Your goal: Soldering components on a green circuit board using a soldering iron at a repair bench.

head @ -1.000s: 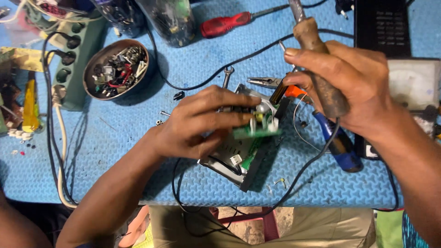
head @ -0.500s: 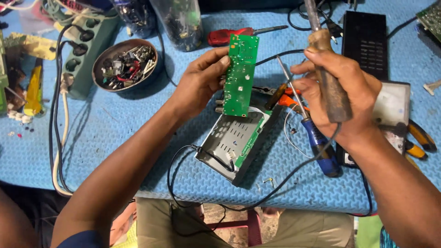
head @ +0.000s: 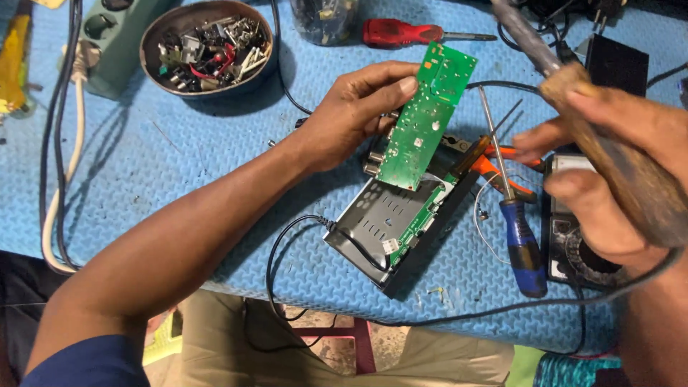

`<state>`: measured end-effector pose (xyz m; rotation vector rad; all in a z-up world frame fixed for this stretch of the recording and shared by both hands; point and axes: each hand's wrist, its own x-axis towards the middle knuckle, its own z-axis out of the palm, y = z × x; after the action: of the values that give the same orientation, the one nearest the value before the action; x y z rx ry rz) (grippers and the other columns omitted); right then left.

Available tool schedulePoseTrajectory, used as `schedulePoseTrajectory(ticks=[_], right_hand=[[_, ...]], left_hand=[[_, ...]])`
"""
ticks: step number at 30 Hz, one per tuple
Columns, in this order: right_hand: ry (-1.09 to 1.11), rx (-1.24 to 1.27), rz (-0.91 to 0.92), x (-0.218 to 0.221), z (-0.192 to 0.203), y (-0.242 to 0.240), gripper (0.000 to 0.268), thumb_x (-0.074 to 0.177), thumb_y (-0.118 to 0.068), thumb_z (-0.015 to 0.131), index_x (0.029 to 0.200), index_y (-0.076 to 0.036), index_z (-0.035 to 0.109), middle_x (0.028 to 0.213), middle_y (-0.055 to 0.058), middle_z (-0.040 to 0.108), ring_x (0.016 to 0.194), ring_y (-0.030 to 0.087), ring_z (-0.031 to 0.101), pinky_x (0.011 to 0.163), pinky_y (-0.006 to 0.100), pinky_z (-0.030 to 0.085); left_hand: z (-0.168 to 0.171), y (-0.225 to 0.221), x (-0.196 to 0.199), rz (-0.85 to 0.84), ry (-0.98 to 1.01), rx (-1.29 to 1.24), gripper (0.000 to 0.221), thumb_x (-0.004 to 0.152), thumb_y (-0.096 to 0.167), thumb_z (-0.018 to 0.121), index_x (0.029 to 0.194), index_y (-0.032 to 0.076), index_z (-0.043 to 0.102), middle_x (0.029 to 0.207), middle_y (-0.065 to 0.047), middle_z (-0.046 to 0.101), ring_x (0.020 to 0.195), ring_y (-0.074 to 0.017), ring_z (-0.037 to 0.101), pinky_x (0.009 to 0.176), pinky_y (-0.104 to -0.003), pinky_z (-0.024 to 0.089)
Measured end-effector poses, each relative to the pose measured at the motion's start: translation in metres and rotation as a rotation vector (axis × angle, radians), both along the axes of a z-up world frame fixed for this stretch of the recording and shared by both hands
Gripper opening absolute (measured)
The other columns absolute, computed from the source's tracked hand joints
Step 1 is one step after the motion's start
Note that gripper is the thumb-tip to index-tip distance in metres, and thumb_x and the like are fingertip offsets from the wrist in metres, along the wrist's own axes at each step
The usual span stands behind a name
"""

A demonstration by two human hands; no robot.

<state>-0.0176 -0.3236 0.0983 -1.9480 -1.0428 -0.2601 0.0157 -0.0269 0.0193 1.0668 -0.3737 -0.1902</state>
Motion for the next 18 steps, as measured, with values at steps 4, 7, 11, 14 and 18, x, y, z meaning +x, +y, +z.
schedulePoseTrajectory(ticks=[4, 7, 11, 14, 18], right_hand=[[-0.205, -0.017, -0.018, 0.008, -0.031, -0.03, 0.063, 0.105, -0.036, 0.051, 0.151, 0.004, 0.041, 0.127, 0.032, 0.061, 0.109, 0.038, 0.071, 0.093, 0.042, 0.062], [-0.244, -0.022, -0.01, 0.001, -0.037, -0.037, 0.057, 0.107, -0.039, 0.049, 0.153, -0.007, 0.039, 0.131, 0.028, 0.055, 0.116, 0.038, 0.065, 0.109, 0.046, 0.055], [-0.263, -0.085, -0.022, -0.002, -0.035, -0.027, 0.053, 0.104, -0.036, 0.053, 0.145, -0.003, 0.045, 0.122, 0.024, 0.064, 0.114, 0.038, 0.068, 0.109, 0.048, 0.055], [-0.277, -0.04, 0.024, 0.004, -0.037, -0.01, 0.037, 0.101, -0.02, 0.057, 0.127, 0.006, 0.052, 0.108, 0.025, 0.068, 0.105, 0.042, 0.071, 0.102, 0.05, 0.058], [-0.205, 0.0, 0.013, -0.006, -0.041, -0.014, 0.03, 0.1, -0.017, 0.055, 0.122, 0.003, 0.054, 0.108, 0.022, 0.068, 0.1, 0.038, 0.071, 0.103, 0.05, 0.061]], left_hand=[[-0.003, 0.0, -0.003, -0.002, 0.015, -0.009, 0.036, 0.103, 0.026, 0.066, 0.133, 0.006, 0.067, 0.113, -0.002, 0.072, 0.099, -0.0103, 0.069, 0.076, -0.024, 0.057], [-0.008, 0.0, -0.005, -0.101, -0.091, -0.079, 0.035, 0.109, 0.027, 0.061, 0.136, 0.005, 0.064, 0.119, -0.007, 0.074, 0.107, -0.016, 0.072, 0.088, -0.03, 0.064], [-0.012, -0.001, -0.007, -0.091, -0.136, -0.041, 0.034, 0.11, 0.024, 0.061, 0.141, 0.009, 0.062, 0.124, -0.003, 0.072, 0.112, -0.014, 0.07, 0.091, -0.03, 0.059], [-0.014, 0.002, -0.005, -0.125, -0.126, -0.085, 0.036, 0.11, 0.022, 0.059, 0.143, 0.008, 0.059, 0.128, -0.005, 0.07, 0.117, -0.0166, 0.069, 0.098, -0.032, 0.059], [-0.009, 0.003, -0.006, -0.157, -0.084, -0.105, 0.044, 0.104, 0.021, 0.051, 0.144, 0.004, 0.056, 0.133, -0.011, 0.067, 0.119, -0.0221, 0.067, 0.101, -0.035, 0.055]])
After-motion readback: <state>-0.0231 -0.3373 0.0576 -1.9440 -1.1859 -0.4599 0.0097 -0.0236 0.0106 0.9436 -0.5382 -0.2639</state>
